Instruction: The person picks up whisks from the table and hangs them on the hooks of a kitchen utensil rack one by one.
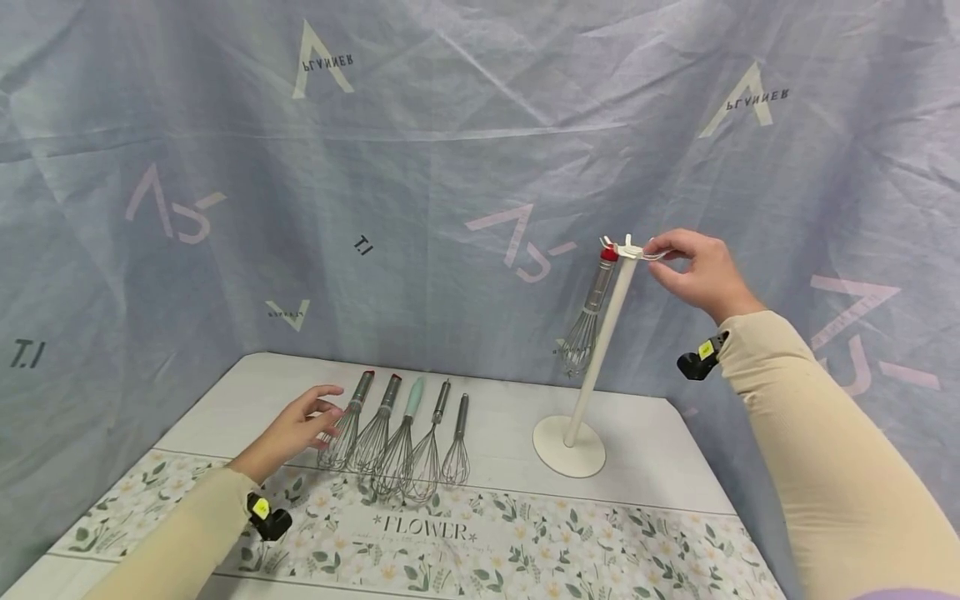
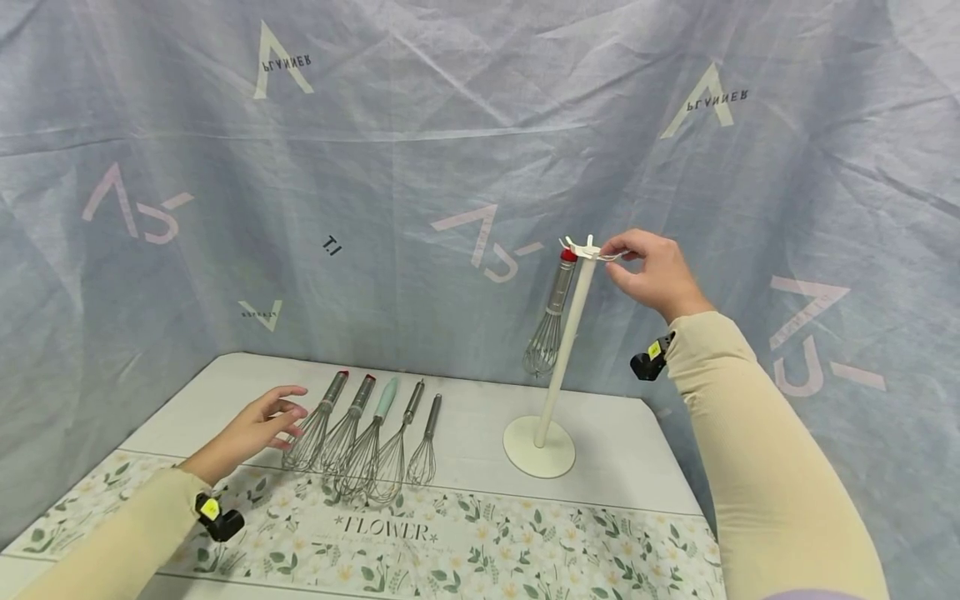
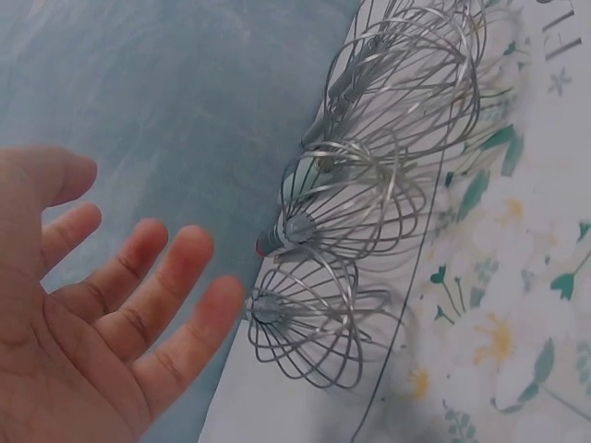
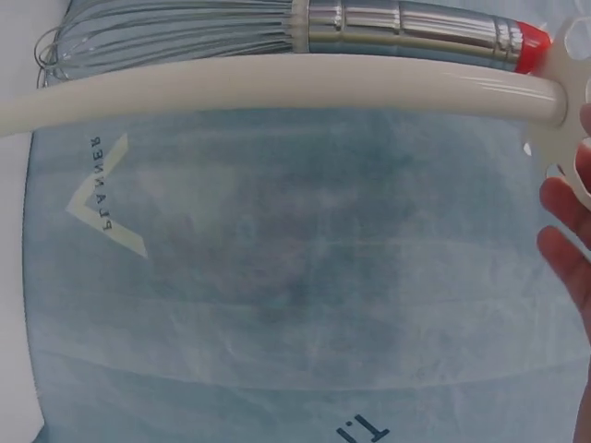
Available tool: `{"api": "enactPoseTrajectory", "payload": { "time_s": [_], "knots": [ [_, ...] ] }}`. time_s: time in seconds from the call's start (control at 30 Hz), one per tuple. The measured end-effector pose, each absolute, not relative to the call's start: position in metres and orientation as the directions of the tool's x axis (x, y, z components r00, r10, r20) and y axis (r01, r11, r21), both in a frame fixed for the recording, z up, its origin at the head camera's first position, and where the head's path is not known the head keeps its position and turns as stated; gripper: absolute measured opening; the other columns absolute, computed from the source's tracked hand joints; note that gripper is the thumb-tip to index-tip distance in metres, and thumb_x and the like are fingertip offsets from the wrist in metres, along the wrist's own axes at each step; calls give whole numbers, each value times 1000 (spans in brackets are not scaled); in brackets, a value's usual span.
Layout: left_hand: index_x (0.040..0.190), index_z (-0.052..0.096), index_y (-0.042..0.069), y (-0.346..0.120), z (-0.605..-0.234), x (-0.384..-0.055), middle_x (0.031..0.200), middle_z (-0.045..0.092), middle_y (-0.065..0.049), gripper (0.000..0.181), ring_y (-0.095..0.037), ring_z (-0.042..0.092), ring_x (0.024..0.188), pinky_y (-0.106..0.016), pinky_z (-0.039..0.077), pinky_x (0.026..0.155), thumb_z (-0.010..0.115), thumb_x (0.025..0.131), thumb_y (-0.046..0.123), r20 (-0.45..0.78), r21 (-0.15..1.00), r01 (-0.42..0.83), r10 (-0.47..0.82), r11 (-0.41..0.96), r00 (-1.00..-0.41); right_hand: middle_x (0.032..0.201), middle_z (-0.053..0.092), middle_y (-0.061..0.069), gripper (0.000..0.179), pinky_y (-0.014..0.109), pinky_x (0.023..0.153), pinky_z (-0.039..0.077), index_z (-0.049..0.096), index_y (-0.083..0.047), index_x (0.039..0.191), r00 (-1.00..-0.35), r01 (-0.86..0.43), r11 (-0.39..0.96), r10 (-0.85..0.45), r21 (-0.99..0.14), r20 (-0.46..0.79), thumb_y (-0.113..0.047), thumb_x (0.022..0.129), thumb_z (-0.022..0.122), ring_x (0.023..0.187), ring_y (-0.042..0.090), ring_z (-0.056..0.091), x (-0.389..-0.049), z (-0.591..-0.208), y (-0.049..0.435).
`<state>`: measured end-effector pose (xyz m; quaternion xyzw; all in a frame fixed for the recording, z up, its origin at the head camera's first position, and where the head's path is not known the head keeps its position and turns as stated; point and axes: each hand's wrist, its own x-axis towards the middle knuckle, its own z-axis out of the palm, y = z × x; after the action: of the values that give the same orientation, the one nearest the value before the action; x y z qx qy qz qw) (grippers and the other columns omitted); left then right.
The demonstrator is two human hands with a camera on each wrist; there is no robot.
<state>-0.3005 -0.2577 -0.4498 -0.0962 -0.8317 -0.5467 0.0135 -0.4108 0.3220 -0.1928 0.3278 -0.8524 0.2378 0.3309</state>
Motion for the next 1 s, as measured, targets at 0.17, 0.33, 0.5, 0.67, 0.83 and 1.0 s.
{"api": "enactPoseTrajectory", "payload": {
  "time_s": [0.17, 0.33, 0.5, 0.67, 0.83, 1.0],
  "knots": [
    [153, 36, 9, -261, -455, -300, 128, 55, -24, 54, -37, 66, 100, -39, 59, 78, 55, 106, 29, 118, 912, 159, 130, 379, -985, 104, 71, 9, 16, 7, 89, 43, 75, -3, 101, -532, -724, 667, -374, -178, 760, 4, 88, 75, 98, -6, 55, -412, -198, 321],
    [153, 35, 9, -264, -459, -301, 131, 51, -29, 53, -40, 64, 102, -40, 58, 78, 54, 107, 27, 111, 923, 148, 123, 356, -986, 100, 71, 9, 16, 5, 90, 42, 76, -2, 100, -511, -727, 665, -358, -170, 782, 6, 86, 76, 98, -10, 54, -413, -201, 321],
    [153, 35, 7, -265, -465, -301, 127, 53, -29, 55, -41, 64, 101, -42, 58, 78, 56, 106, 28, 118, 925, 154, 123, 347, -985, 98, 71, 9, 17, 7, 88, 45, 78, -1, 99, -490, -740, 654, -359, -161, 794, 7, 84, 78, 95, -11, 56, -416, -202, 321],
    [152, 34, 4, -264, -468, -300, 127, 53, -31, 53, -40, 65, 97, -45, 59, 76, 54, 107, 22, 124, 930, 162, 131, 331, -984, 94, 71, 7, 17, 11, 77, 43, 80, -4, 99, -475, -727, 675, -368, -122, 799, 4, 84, 79, 86, -10, 54, -416, -201, 324],
    [153, 33, 4, -262, -468, -299, 128, 52, -30, 52, -37, 65, 97, -46, 58, 75, 53, 107, 19, 114, 934, 151, 132, 324, -985, 90, 67, 5, 14, 15, 74, 42, 80, -5, 97, -475, -717, 690, -386, -94, 791, 2, 85, 79, 84, -4, 53, -413, -199, 321],
    [153, 34, 4, -262, -469, -300, 127, 52, -31, 51, -37, 66, 96, -45, 58, 75, 52, 108, 18, 103, 936, 138, 122, 323, -987, 85, 61, 4, 8, 16, 71, 39, 79, -4, 91, -475, -715, 695, -400, -78, 784, 1, 84, 80, 78, 3, 49, -411, -198, 313]
  ]
}}
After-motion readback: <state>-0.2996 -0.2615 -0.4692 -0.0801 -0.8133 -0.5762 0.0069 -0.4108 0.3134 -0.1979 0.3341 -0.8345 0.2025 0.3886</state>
